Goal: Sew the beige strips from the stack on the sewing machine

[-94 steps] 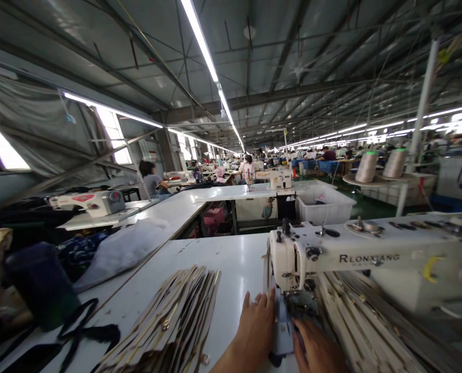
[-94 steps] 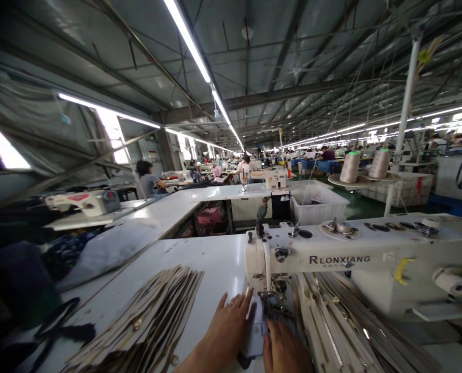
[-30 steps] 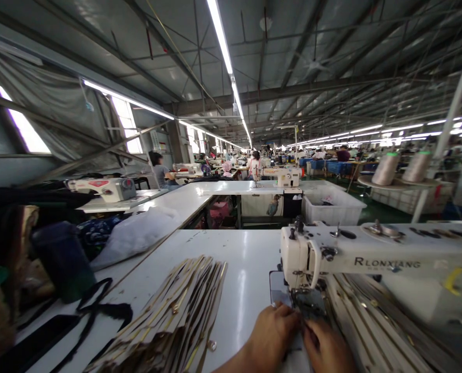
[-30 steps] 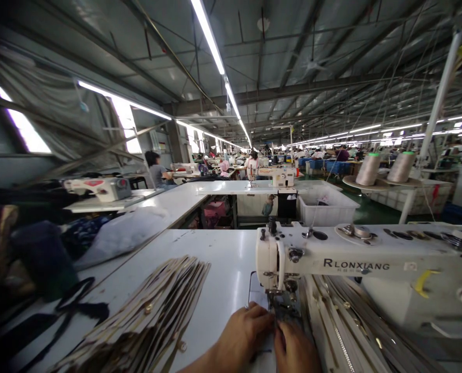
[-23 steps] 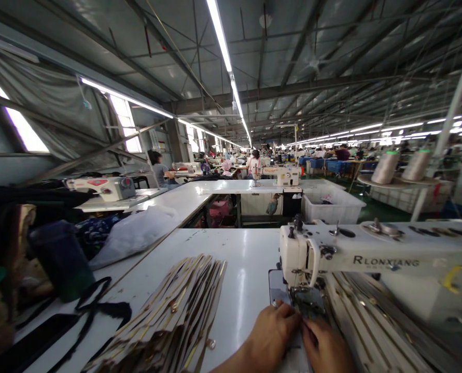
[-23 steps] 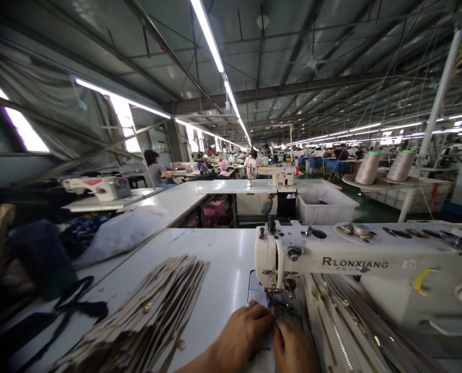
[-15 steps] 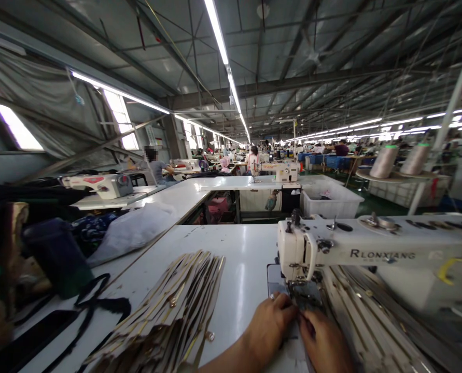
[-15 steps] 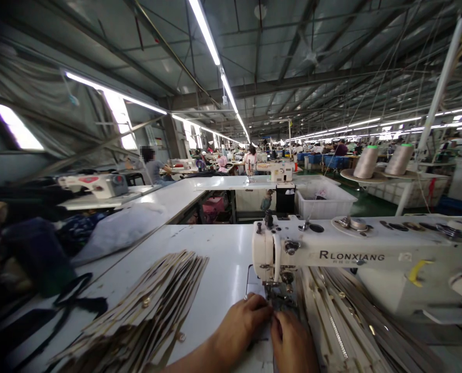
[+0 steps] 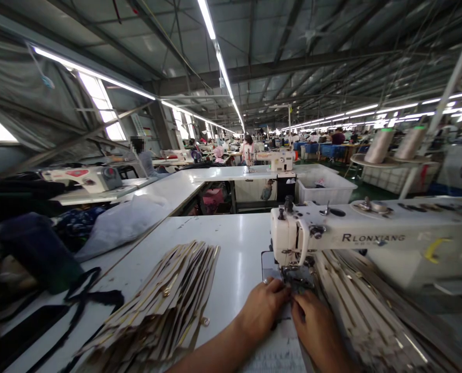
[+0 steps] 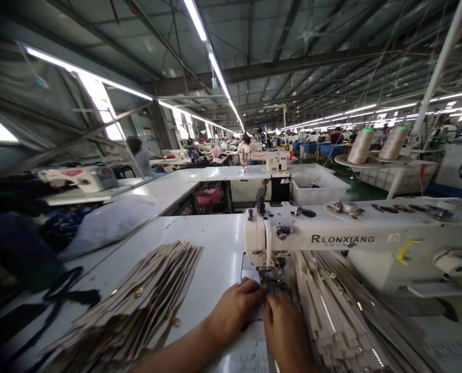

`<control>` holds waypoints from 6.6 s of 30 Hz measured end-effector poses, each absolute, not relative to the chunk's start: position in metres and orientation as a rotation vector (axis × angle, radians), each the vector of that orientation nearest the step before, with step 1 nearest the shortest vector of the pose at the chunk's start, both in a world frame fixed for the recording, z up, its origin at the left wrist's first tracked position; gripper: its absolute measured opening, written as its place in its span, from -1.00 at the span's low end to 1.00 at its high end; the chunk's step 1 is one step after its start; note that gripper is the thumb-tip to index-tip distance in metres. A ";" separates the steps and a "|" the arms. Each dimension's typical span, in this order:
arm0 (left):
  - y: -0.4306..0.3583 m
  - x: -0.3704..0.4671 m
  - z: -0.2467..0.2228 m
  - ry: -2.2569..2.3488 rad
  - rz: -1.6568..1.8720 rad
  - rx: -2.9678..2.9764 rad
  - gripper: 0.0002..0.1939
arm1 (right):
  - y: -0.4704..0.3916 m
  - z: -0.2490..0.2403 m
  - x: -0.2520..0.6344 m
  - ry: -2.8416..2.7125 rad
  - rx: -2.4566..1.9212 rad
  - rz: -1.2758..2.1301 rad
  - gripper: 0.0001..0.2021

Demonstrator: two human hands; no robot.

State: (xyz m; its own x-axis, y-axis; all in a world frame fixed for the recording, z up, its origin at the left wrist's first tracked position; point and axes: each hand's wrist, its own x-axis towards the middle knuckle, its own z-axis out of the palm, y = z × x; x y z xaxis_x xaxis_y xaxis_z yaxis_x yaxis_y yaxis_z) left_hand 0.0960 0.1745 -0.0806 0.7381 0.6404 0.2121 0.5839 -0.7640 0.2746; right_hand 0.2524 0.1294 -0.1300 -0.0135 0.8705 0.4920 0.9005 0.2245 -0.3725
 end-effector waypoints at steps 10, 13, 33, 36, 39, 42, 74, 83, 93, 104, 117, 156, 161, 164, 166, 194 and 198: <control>0.174 0.098 -0.072 0.977 0.396 2.701 -0.78 | 0.129 -0.130 0.253 -1.909 -1.647 -0.037 -0.68; 0.175 0.099 -0.072 0.991 0.393 2.698 -0.79 | 0.129 -0.129 0.253 -1.933 -1.669 -0.029 -0.69; 0.188 0.098 -0.083 0.883 0.464 2.750 -0.81 | 0.128 -0.129 0.252 -1.892 -1.670 0.038 -0.70; 0.190 0.098 -0.084 0.871 0.473 2.744 -0.81 | 0.127 -0.127 0.252 -1.927 -1.702 0.018 -0.70; 0.191 0.098 -0.084 0.888 0.468 2.742 -0.83 | 0.127 -0.126 0.252 -1.956 -1.717 0.009 -0.71; 0.193 0.098 -0.083 0.895 0.476 2.749 -0.84 | 0.128 -0.125 0.251 -1.965 -1.734 0.021 -0.68; 0.190 0.098 -0.092 1.064 0.593 2.721 -0.85 | 0.130 -0.123 0.249 -2.017 -1.802 0.051 -0.60; 0.194 0.097 -0.092 1.061 0.638 2.708 -0.86 | 0.130 -0.119 0.251 -2.034 -1.777 0.032 -0.62; 0.197 0.093 -0.089 0.844 0.585 2.750 -0.77 | 0.119 -0.126 0.254 -1.981 -1.734 0.045 -0.66; 0.196 0.093 -0.088 0.836 0.591 2.734 -0.74 | 0.097 -0.142 0.261 -1.951 -1.597 -0.014 -0.63; 0.195 0.091 -0.087 0.804 0.588 2.847 -0.74 | 0.101 -0.145 0.258 -2.053 -1.638 -0.066 -0.58; 0.180 0.095 -0.081 1.067 0.439 2.856 -0.84 | 0.151 -0.142 0.248 -2.022 -1.732 -0.056 -0.61; 0.179 0.093 -0.082 1.106 0.438 2.841 -0.85 | 0.153 -0.153 0.250 -2.007 -1.665 -0.093 -0.60; 0.179 0.093 -0.083 1.117 0.424 2.829 -0.86 | 0.155 -0.154 0.251 -2.005 -1.645 -0.072 -0.59; 0.179 0.094 -0.081 1.126 0.422 2.815 -0.86 | 0.156 -0.153 0.251 -1.998 -1.649 -0.053 -0.57; 0.154 -0.007 -0.028 2.076 0.817 2.114 -0.74 | 0.144 -0.137 0.253 -1.914 -1.152 0.242 -0.63; 0.171 -0.024 -0.024 2.336 0.278 2.100 -0.70 | 0.142 -0.134 0.252 -1.909 -1.197 0.295 -0.62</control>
State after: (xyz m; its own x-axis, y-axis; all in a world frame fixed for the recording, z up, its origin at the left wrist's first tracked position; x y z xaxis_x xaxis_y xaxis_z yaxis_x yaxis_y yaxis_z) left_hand -0.0237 0.1713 -0.0243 -0.1130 0.9856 0.1260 0.9876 0.0975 0.1230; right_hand 0.2517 0.1415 -0.1340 -0.1887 0.8273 0.5291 0.6286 0.5157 -0.5822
